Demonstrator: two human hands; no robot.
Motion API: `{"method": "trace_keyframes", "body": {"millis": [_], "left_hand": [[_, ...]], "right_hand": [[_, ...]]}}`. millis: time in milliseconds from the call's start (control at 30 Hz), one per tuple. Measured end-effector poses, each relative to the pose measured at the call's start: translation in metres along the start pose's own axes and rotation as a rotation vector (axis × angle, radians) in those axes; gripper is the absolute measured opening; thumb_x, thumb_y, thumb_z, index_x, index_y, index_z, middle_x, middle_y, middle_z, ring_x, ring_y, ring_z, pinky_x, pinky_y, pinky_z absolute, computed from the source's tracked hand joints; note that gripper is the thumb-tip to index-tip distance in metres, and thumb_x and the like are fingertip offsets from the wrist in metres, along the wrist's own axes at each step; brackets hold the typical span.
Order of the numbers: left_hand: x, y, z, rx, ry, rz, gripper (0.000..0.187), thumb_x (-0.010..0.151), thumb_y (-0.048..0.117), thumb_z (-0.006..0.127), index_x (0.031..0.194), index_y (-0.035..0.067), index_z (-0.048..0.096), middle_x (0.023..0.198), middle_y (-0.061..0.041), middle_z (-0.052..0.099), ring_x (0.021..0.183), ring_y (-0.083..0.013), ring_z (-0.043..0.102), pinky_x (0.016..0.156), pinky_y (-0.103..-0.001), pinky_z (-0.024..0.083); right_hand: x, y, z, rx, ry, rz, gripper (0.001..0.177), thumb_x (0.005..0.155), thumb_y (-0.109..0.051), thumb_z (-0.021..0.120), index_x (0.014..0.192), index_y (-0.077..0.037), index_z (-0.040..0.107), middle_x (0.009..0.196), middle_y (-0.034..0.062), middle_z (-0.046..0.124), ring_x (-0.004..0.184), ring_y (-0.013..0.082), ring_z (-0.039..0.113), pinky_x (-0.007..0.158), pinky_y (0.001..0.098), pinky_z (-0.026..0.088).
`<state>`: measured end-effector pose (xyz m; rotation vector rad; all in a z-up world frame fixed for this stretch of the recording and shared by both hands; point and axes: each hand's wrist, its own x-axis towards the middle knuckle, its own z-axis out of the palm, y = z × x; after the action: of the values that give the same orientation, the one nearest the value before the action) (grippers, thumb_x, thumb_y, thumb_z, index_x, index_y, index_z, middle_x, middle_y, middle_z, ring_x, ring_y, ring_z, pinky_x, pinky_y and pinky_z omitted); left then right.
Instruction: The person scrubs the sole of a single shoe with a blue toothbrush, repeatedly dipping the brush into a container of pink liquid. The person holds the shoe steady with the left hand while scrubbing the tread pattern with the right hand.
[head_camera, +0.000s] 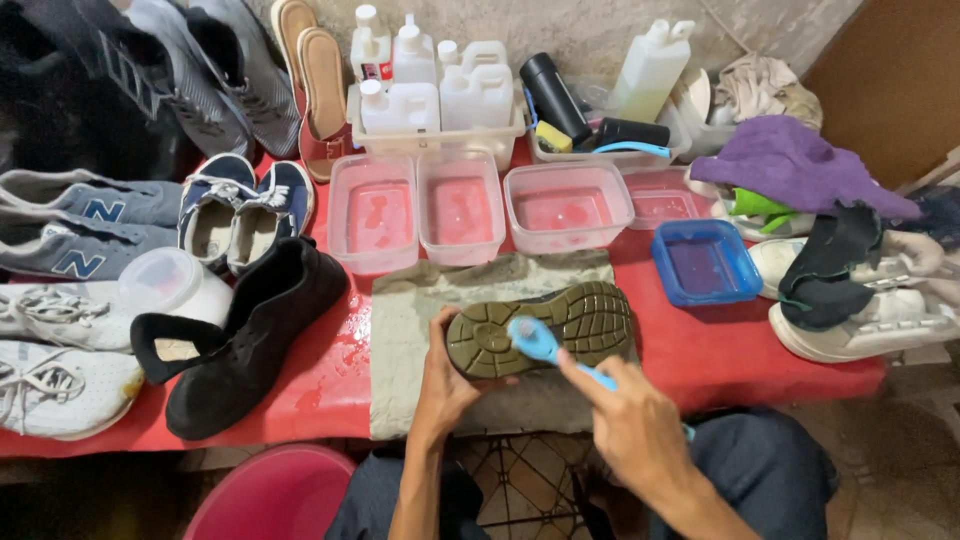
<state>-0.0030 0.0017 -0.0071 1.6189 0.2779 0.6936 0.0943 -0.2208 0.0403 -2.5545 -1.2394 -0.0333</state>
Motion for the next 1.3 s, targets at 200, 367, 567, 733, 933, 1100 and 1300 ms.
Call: {"method": "trace_keyframes", "body": {"millis": [200,367,567,733,933,1100,1300], "left_hand": [[-0.001,0.007,0.000,-0.013,0.004,-0.066,0.091,0.064,0.027,0.092,0.136,0.013,0.037,0.129,-0.013,0.060,0.119,-0.0218,0.060,0.104,-0.034,0.048],[0.000,0.003,0.002,-0.029,0.003,-0.085,0.093,0.064,0.022,0.092,0.137,0.013,0.034,0.131,-0.014,0.062,0.120,-0.0237,0.063,0.105,-0.036,0.051],[0.003,0.004,0.005,0.020,0.036,-0.142,0.099,0.056,0.019,0.097,0.135,0.013,0.038,0.142,-0.022,0.053,0.134,-0.0373,0.045,0.113,-0.048,0.038],[-0.002,0.013,0.009,0.037,0.063,-0.190,0.101,0.051,0.012,0.100,0.133,0.010,0.042,0.153,-0.033,0.041,0.146,-0.0540,0.024,0.119,-0.064,0.026],[-0.003,0.011,0.005,0.051,0.055,-0.178,0.102,0.053,0.011,0.100,0.137,0.011,0.041,0.145,-0.032,0.051,0.141,-0.0538,0.038,0.116,-0.063,0.034],[-0.001,0.017,0.006,0.032,0.052,-0.179,0.101,0.054,0.012,0.099,0.137,0.011,0.041,0.147,-0.032,0.049,0.141,-0.0545,0.037,0.116,-0.064,0.034],[-0.003,0.018,0.007,0.052,0.062,-0.197,0.099,0.054,0.011,0.099,0.135,0.011,0.043,0.144,-0.029,0.053,0.143,-0.0527,0.034,0.116,-0.064,0.033]], "right_hand": [[0.022,0.051,0.022,0.075,0.096,0.223,0.055,0.094,-0.008,0.053,0.143,-0.031,0.063,0.081,0.0031,0.055,0.073,0.0350,0.063,0.060,0.0558,0.050],[-0.001,0.018,0.019,0.147,0.052,0.086,0.065,0.089,-0.005,0.055,0.147,-0.032,0.057,0.088,0.0001,0.057,0.069,0.0322,0.065,0.056,0.0501,0.052],[0.009,0.072,0.022,0.104,0.106,0.224,0.053,0.093,-0.011,0.053,0.140,-0.032,0.065,0.090,0.0047,0.063,0.084,0.0349,0.069,0.072,0.0520,0.056],[-0.001,0.022,0.004,0.155,0.124,0.238,0.044,0.099,-0.015,0.050,0.135,-0.030,0.070,0.090,0.0069,0.071,0.083,0.0354,0.073,0.071,0.0488,0.060],[0.031,0.019,0.011,0.120,-0.048,0.141,0.053,0.098,-0.016,0.040,0.140,-0.039,0.061,0.093,0.0026,0.064,0.079,0.0402,0.072,0.071,0.0563,0.061],[0.027,-0.019,-0.028,0.113,-0.053,0.142,0.055,0.095,-0.013,0.041,0.143,-0.032,0.060,0.092,0.0095,0.065,0.077,0.0461,0.070,0.068,0.0610,0.058],[0.047,0.064,0.027,0.101,0.033,0.257,0.048,0.103,-0.013,0.041,0.146,-0.026,0.059,0.090,0.0153,0.065,0.079,0.0465,0.071,0.070,0.0600,0.058]]}}
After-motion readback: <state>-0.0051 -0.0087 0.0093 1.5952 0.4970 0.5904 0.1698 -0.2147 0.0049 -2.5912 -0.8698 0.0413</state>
